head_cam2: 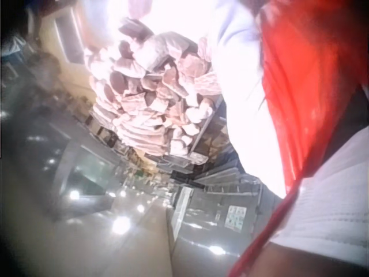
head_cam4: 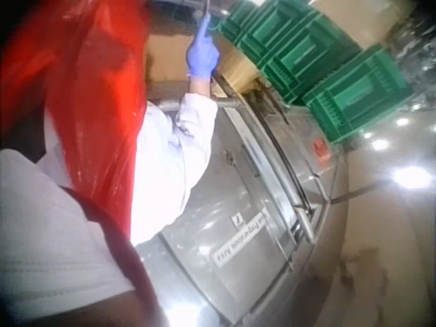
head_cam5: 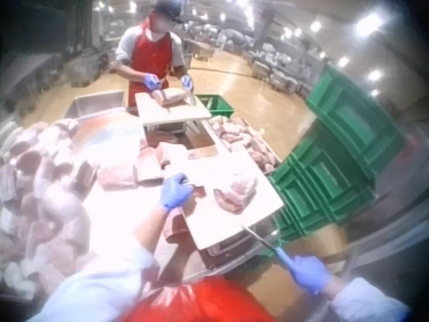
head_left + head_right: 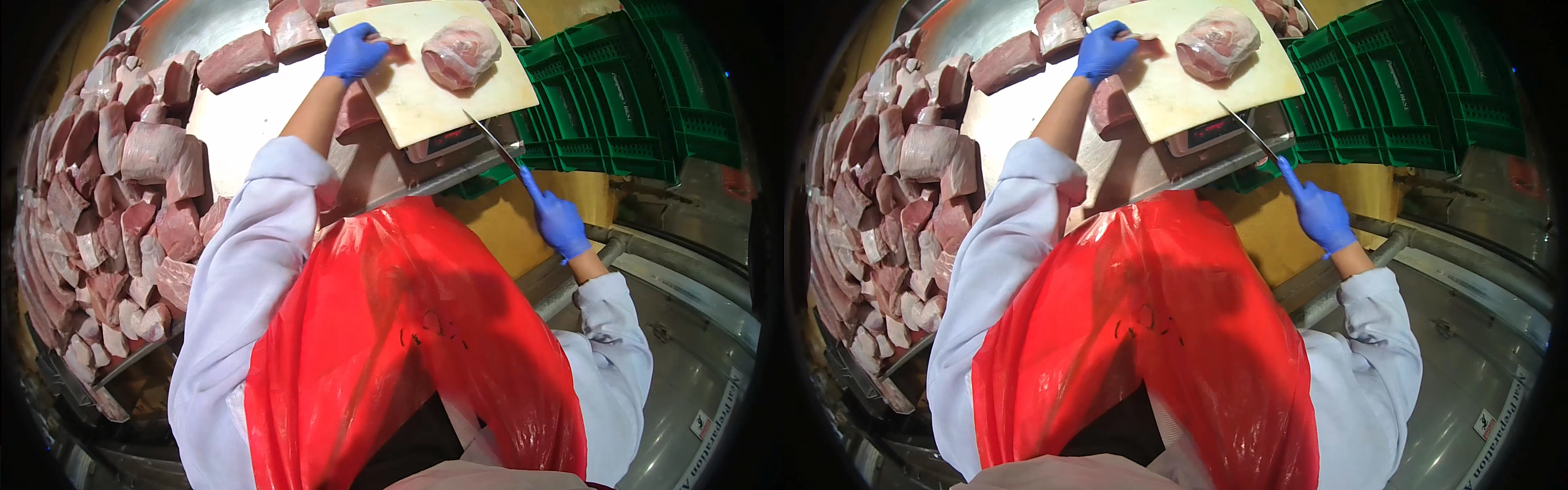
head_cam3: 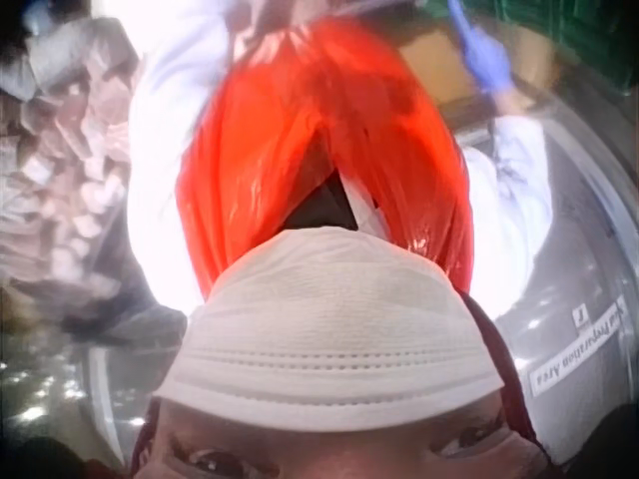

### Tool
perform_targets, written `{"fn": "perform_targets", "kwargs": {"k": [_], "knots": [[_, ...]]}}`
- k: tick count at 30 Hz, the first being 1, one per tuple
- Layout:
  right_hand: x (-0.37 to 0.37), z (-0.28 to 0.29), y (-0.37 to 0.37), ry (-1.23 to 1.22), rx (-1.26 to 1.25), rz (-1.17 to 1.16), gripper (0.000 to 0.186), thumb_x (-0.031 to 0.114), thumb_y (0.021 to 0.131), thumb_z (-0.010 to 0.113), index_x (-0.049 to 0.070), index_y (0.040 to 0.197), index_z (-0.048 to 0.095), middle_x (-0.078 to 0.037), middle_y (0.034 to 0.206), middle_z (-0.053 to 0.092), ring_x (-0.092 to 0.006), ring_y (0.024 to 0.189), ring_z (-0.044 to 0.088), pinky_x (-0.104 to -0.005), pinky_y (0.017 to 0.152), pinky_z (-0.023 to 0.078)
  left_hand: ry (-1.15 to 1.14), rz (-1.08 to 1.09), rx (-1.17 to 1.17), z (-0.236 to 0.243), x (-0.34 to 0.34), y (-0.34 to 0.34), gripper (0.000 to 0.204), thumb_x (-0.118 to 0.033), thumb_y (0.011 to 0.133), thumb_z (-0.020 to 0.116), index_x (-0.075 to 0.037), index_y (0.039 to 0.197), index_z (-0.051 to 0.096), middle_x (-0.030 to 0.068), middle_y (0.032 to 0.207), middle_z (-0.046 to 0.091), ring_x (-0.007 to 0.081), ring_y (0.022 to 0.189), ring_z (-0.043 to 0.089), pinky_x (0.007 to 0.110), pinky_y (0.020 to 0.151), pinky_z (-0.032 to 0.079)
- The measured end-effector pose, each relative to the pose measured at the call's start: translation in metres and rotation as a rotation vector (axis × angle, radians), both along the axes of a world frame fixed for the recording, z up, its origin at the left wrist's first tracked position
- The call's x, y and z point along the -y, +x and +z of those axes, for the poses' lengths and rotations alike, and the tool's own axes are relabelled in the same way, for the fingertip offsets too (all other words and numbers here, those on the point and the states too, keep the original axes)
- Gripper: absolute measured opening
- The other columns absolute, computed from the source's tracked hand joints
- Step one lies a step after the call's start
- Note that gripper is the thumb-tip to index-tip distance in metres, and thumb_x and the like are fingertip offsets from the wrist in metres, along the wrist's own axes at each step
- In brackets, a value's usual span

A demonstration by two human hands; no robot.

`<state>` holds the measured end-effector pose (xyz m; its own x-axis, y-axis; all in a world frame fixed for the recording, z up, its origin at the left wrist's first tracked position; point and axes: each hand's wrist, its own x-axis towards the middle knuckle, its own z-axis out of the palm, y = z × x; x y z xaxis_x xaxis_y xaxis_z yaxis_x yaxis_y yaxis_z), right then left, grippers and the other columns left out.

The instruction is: The person cuts large pieces of raw meat into smaller portions using a knife on a cutting board. They repeatedly trim fat and separate sections, placing the cut pieces into a green crate.

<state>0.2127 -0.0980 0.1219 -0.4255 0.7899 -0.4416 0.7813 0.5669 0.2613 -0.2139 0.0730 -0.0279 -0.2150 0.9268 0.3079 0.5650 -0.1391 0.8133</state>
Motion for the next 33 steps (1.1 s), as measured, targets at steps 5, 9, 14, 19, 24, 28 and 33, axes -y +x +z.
{"fn": "perform_targets", "kwargs": {"k": [5, 9, 14, 19, 24, 28, 33], "knots": [[0.014, -0.032, 0.06, 0.066, -0.787, -0.426, 0.081, 0.004, 0.091, 0.054, 0.028, 0.16, 0.018, -0.015, 0.073, 0.065, -0.025, 0.056, 0.062, -0.04, 0.054, 0.052, -0.203, -0.384, 1.183, 0.017, 0.011, -0.04, 0.025, -0.027, 0.089, 0.059, -0.004, 0.089, 0.068, 0.0047, 0.079, 0.066, 0.0156, 0.059, 0.062, 0.028, 0.054, 0.052], [0.011, -0.066, 0.073, 0.13, -1.178, -0.731, 0.079, 0.003, 0.093, 0.055, 0.023, 0.16, 0.018, -0.003, 0.066, 0.06, -0.0093, 0.052, 0.053, -0.0276, 0.05, 0.048, 0.046, -0.073, 1.516, 0.111, 0.024, 0.003, 0.024, -0.021, 0.093, 0.053, -0.002, 0.104, 0.064, 0.003, 0.074, 0.057, 0.0114, 0.062, 0.052, 0.027, 0.056, 0.044], [-0.013, -0.093, 0.128, 0.124, -1.547, -0.869, 0.078, 0.0, 0.094, 0.055, 0.02, 0.16, 0.018, -0.003, 0.076, 0.062, -0.0066, 0.053, 0.051, -0.0233, 0.048, 0.046, 0.224, -0.408, 1.211, 0.201, 0.011, 0.085, 0.025, -0.025, 0.097, 0.057, -0.011, 0.116, 0.063, 0.005, 0.096, 0.07, 0.0184, 0.086, 0.068, 0.033, 0.07, 0.057], [-0.033, -0.112, 0.194, 0.161, -1.577, -0.92, 0.079, -0.001, 0.094, 0.055, 0.019, 0.16, 0.018, -0.005, 0.08, 0.063, -0.0065, 0.054, 0.052, -0.0229, 0.048, 0.045, 0.135, -0.628, 1.343, 0.188, -0.064, 0.203, 0.013, -0.023, 0.096, 0.058, -0.014, 0.104, 0.064, 0.0003, 0.073, 0.063, 0.0122, 0.055, 0.056, 0.029, 0.049, 0.05], [-0.056, -0.126, 0.241, 0.074, -1.591, -0.926, 0.079, -0.002, 0.094, 0.054, 0.018, 0.16, 0.017, -0.005, 0.08, 0.062, -0.0076, 0.055, 0.052, -0.0235, 0.048, 0.046, 0.081, -0.487, 1.534, 0.18, -0.089, 0.335, 0.021, -0.028, 0.097, 0.052, -0.01, 0.099, 0.063, 0.0077, 0.083, 0.067, 0.0197, 0.066, 0.064, 0.037, 0.055, 0.056], [-0.077, -0.126, 0.247, 0.026, -1.567, -0.943, 0.077, -0.002, 0.094, 0.053, 0.015, 0.16, 0.017, -0.006, 0.083, 0.061, -0.0088, 0.055, 0.052, -0.024, 0.048, 0.046, -0.106, -0.546, 1.349, 0.064, -0.102, 0.369, 0.032, -0.033, 0.098, 0.054, -0.004, 0.107, 0.063, 0.0091, 0.089, 0.066, 0.02, 0.081, 0.063, 0.032, 0.07, 0.051], [-0.11, -0.159, 0.239, -0.154, -1.666, -0.898, 0.064, 0.0, 0.094, 0.059, 0.005, 0.151, 0.028, -0.009, 0.09, 0.061, -0.0093, 0.059, 0.055, -0.0241, 0.048, 0.048, -0.062, -0.336, 0.438, 0.051, 0.013, 0.34, 0.053, -0.032, 0.095, 0.064, 0.0, 0.134, 0.047, 0.0189, 0.128, 0.057, 0.0297, 0.116, 0.059, 0.04, 0.096, 0.048]]}}
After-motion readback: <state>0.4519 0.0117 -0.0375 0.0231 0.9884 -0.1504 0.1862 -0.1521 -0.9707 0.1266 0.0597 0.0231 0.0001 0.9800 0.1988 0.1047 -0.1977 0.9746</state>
